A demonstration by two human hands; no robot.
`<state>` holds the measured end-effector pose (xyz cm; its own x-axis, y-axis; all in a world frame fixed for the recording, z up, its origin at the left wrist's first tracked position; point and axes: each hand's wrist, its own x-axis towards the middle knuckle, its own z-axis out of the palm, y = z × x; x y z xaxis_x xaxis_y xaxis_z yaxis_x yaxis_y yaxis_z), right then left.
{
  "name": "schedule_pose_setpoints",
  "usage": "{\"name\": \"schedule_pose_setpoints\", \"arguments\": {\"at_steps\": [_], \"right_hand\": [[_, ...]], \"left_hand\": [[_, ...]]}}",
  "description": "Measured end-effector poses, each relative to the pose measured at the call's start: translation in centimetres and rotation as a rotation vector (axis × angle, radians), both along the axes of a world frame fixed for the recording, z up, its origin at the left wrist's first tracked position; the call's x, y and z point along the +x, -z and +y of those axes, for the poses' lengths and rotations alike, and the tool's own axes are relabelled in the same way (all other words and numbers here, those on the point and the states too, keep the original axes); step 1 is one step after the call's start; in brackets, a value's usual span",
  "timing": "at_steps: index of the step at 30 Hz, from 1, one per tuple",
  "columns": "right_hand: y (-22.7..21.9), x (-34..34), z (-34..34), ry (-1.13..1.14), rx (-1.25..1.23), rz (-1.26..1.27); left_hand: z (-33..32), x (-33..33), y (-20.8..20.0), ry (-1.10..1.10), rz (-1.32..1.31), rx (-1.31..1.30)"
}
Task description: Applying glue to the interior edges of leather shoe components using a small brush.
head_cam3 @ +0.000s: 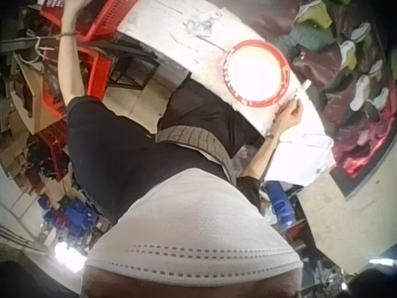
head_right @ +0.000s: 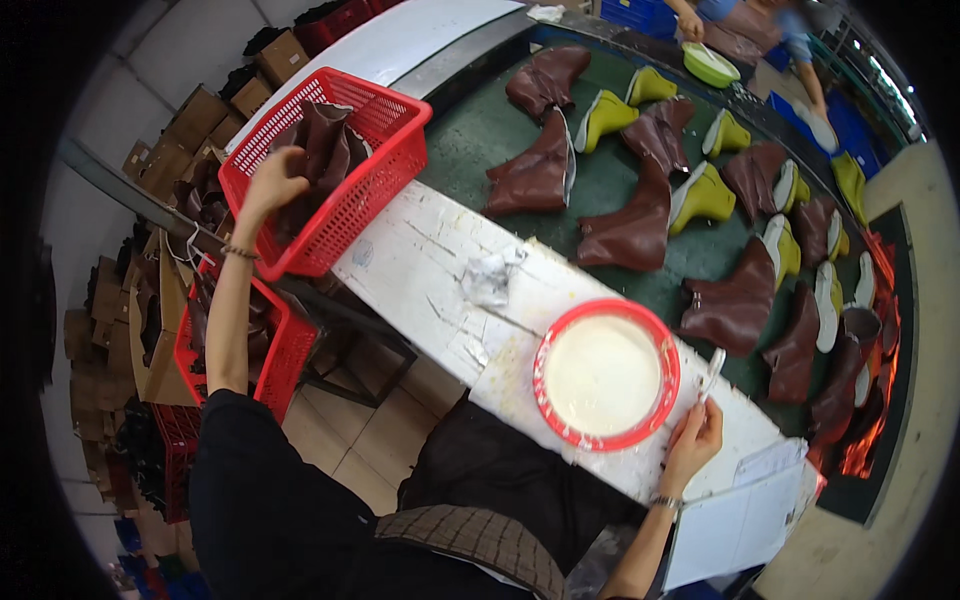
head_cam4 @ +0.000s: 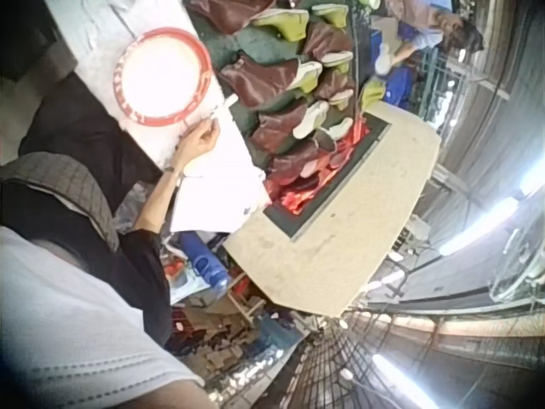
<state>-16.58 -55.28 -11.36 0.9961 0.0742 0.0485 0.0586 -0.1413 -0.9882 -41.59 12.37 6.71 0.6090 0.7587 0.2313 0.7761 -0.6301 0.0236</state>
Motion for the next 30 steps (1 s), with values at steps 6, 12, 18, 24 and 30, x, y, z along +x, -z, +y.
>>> {"name": "schedule_pose_setpoints", "arguments": {"at_steps": [6, 12, 18, 24, 30], "right_hand": [[-0.1, 0.2, -1.1, 0.005, -0.012, -0.038], [-4.3, -0.3, 0.1, -0.079, -0.13, -0.329], [-10.8, -3.5, 0.7, -0.246, -0.822, -0.497], [-12.2, -6.3, 1.4, -0.273, -1.043, -0.658], [-11.3, -6.9, 0.3, -0.235, -0.762, -0.404]], "left_hand": [[-17.9, -1.2, -8.0, 0.62, -0.654, 0.046], [-26.9, -0.4, 4.0, 0.983, -0.385, -0.032], [-31.7, 0.3, 8.4, 1.113, -0.051, -0.224], [-30.0, 5.7, 11.2, 0.687, -0.379, -0.273], [-27.6, 7.5, 10.1, 0.622, -0.6, -0.562]]}}
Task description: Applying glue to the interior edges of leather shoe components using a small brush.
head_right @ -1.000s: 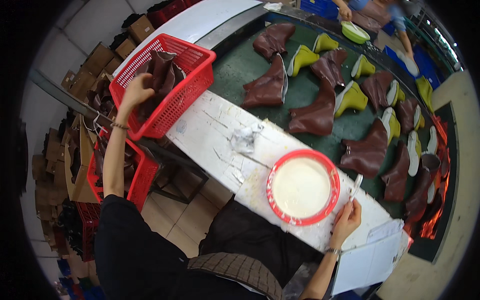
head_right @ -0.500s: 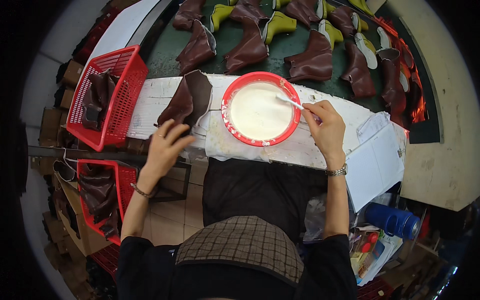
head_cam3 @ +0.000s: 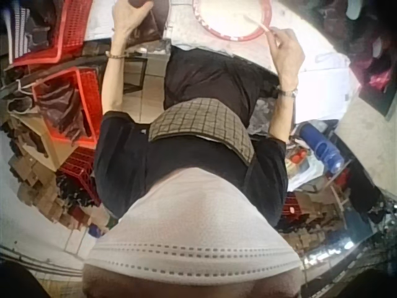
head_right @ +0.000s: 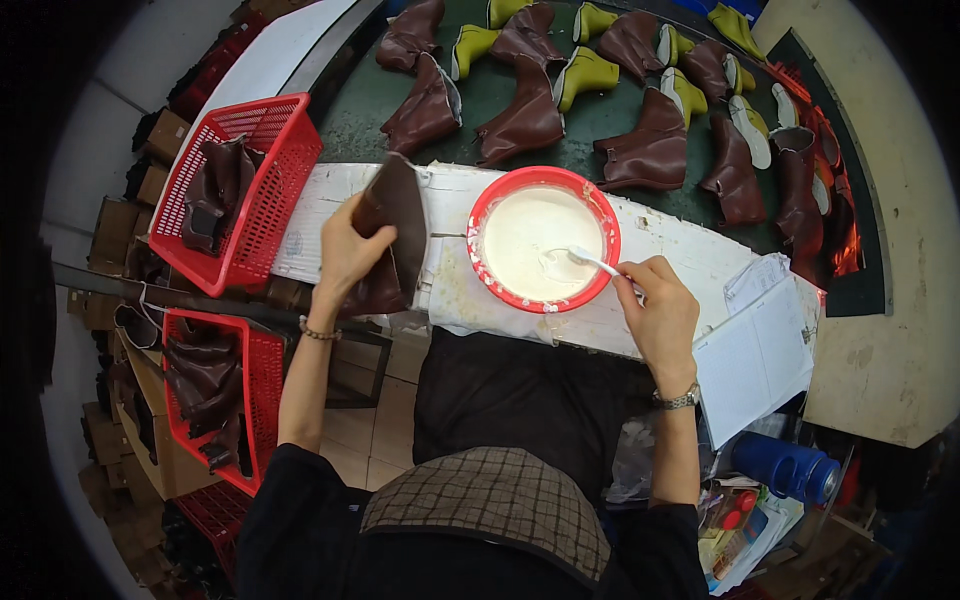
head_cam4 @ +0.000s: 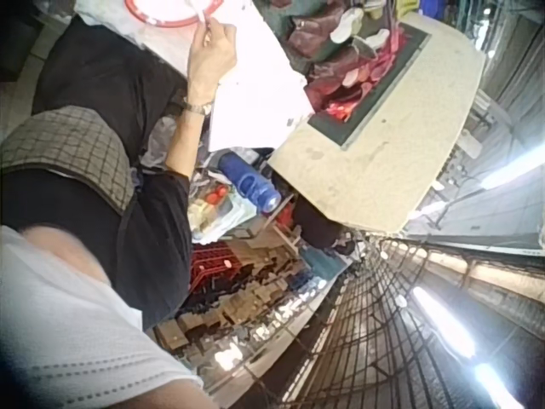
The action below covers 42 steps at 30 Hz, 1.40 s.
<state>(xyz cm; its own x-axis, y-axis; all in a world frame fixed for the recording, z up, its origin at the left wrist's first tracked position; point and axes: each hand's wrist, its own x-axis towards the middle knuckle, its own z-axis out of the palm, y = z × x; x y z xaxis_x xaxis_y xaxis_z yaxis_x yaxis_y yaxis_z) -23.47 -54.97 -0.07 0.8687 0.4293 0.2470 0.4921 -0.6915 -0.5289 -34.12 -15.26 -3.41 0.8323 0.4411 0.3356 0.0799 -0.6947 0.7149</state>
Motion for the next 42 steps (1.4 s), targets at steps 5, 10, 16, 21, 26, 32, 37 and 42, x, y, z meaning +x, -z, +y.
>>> {"name": "schedule_pose_setpoints", "arguments": {"at_steps": [5, 10, 16, 21, 26, 32, 37, 42], "right_hand": [[0.1, 1.8, -0.2, -0.015, 0.214, 0.064], [-2.6, 2.9, 4.3, -0.342, 0.511, -0.066], [-3.8, 3.6, 5.6, -0.503, 0.389, -0.205], [-2.4, 2.1, 5.5, -0.386, 0.519, -0.11], [-1.2, -0.2, 5.5, -0.311, 0.521, -0.066], [-0.2, -0.3, 4.9, -0.231, 0.491, -0.08], [0.4, 1.7, 2.9, -0.004, 0.102, -0.065], [0.4, 1.3, 1.9, -0.03, -0.118, -0.202]], "left_hand": [[-0.2, -1.2, -5.8, 0.186, 0.346, -0.45], [-3.6, -1.6, -8.2, 0.533, 0.56, -0.827], [-5.6, -1.3, -9.9, 0.642, 0.637, -0.934], [-5.3, -1.9, -10.0, 0.466, 0.268, -0.9], [-6.1, -1.5, -10.9, 0.364, 0.019, -0.644], [-5.1, 0.5, -9.8, 0.283, 0.021, -0.456], [-1.3, 1.8, -4.0, 0.219, 0.05, -0.36], [-1.5, -2.6, -1.1, 0.201, 0.224, 0.145]]}}
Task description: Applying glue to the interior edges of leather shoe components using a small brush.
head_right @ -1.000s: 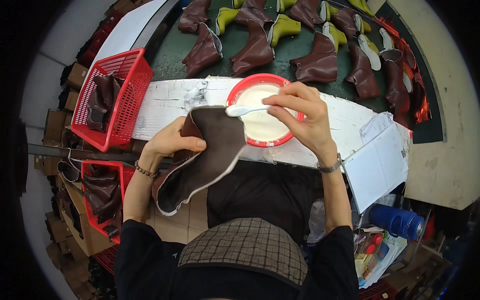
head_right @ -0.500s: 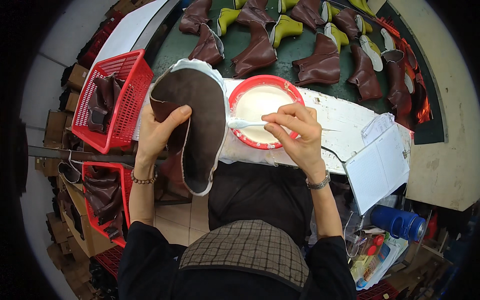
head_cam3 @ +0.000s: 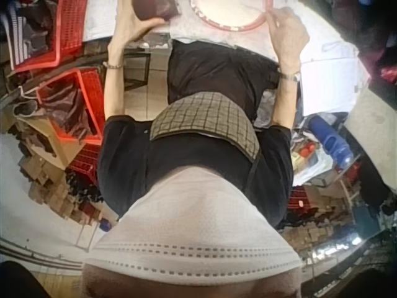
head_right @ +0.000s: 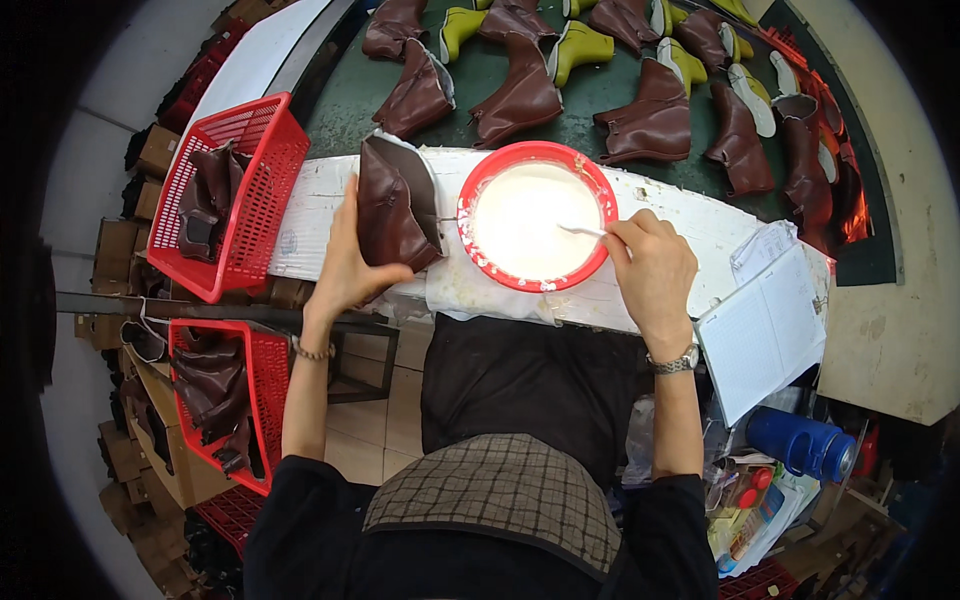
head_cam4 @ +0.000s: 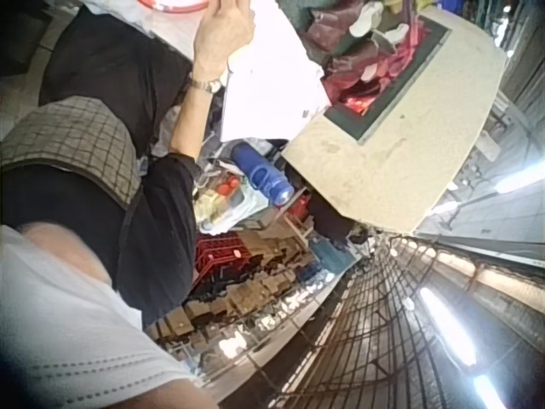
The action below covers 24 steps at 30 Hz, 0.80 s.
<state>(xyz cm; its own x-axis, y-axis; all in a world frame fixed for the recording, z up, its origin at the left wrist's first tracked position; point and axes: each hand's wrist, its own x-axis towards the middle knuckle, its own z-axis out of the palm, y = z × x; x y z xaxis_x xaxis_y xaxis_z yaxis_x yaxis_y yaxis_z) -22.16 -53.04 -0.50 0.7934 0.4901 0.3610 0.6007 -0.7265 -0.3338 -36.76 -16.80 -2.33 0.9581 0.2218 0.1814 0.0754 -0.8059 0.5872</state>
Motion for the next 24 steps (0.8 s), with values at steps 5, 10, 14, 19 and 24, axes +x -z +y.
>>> {"name": "schedule_pose_setpoints", "arguments": {"at_steps": [5, 10, 14, 19, 24], "right_hand": [[-0.5, 0.0, 0.2, 0.044, 0.116, 0.11], [0.3, 0.0, -0.1, 0.099, 0.164, 0.136], [0.6, 0.0, 0.2, 0.035, 0.46, 0.197], [-1.2, -1.7, 3.2, -0.193, 0.634, 0.3], [-1.5, -0.2, 3.4, -0.215, 0.661, 0.25]], "left_hand": [[-1.6, -2.1, 2.1, -0.084, 0.198, 0.211], [-0.9, -1.7, 3.0, -0.084, 0.037, 0.234], [-2.3, -3.0, 1.4, -0.105, -0.137, 0.235], [-6.0, -3.0, -2.2, 0.005, -0.347, 0.123], [-7.2, -3.8, -2.6, 0.107, -0.407, 0.062]]}}
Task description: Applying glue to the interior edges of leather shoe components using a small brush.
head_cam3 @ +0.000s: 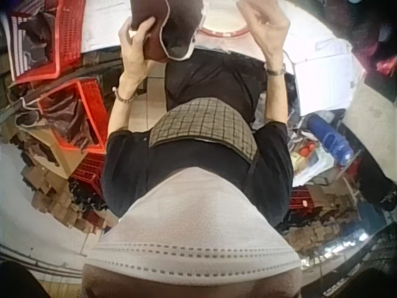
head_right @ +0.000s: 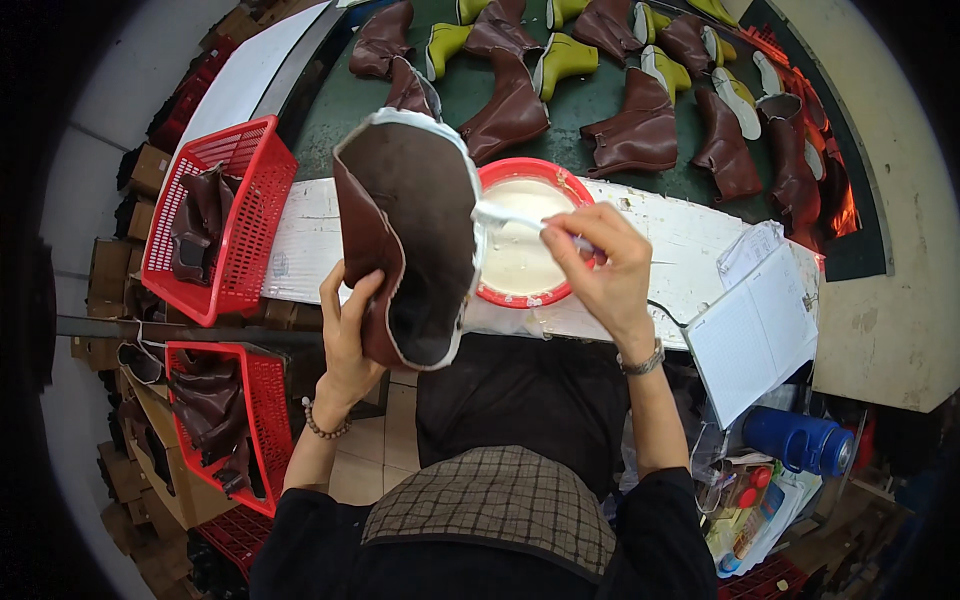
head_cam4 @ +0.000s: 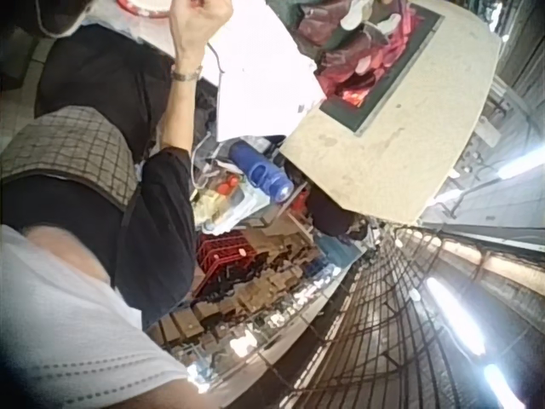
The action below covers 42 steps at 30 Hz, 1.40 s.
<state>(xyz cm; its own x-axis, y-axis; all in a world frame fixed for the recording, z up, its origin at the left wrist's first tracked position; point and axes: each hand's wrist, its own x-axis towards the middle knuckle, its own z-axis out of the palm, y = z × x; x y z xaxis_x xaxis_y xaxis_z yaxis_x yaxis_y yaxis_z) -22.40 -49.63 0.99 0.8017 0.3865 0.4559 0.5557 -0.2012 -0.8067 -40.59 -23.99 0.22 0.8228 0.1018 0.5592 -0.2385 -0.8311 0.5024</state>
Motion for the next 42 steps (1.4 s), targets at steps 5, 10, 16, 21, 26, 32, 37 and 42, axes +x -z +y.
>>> {"name": "schedule_pose_setpoints", "arguments": {"at_steps": [5, 10, 16, 21, 26, 32, 37, 42], "right_hand": [[-2.2, 3.5, 0.3, 0.064, -0.003, -0.151], [-2.4, 2.9, 0.0, -0.005, 0.025, -0.221], [-0.6, -0.9, -0.5, -0.038, 0.066, -0.173], [-0.4, -2.4, -1.0, -0.076, 0.028, -0.193], [-1.1, -3.0, -1.6, -0.102, -0.051, -0.188], [-2.1, -2.9, -1.4, -0.186, -0.103, 0.146], [0.1, 0.7, -2.8, 0.097, -0.296, -0.054], [1.3, 3.5, -3.9, 0.147, -0.733, -0.396]], "left_hand": [[0.3, -0.5, 0.3, 0.173, -0.006, 0.061], [-0.7, 0.8, -1.2, 0.057, -0.04, -0.04], [-1.2, 3.0, -1.9, -0.092, -0.137, 0.005], [-1.5, 5.2, -0.7, -0.116, -0.227, -0.113], [-1.0, 7.2, -0.3, -0.155, -0.347, 0.036], [-0.5, 8.4, 0.8, -0.154, -0.333, 0.148], [2.0, 6.7, -1.1, -0.01, -0.105, -0.104], [7.1, 2.3, 0.5, 0.039, 0.301, -1.047]]}}
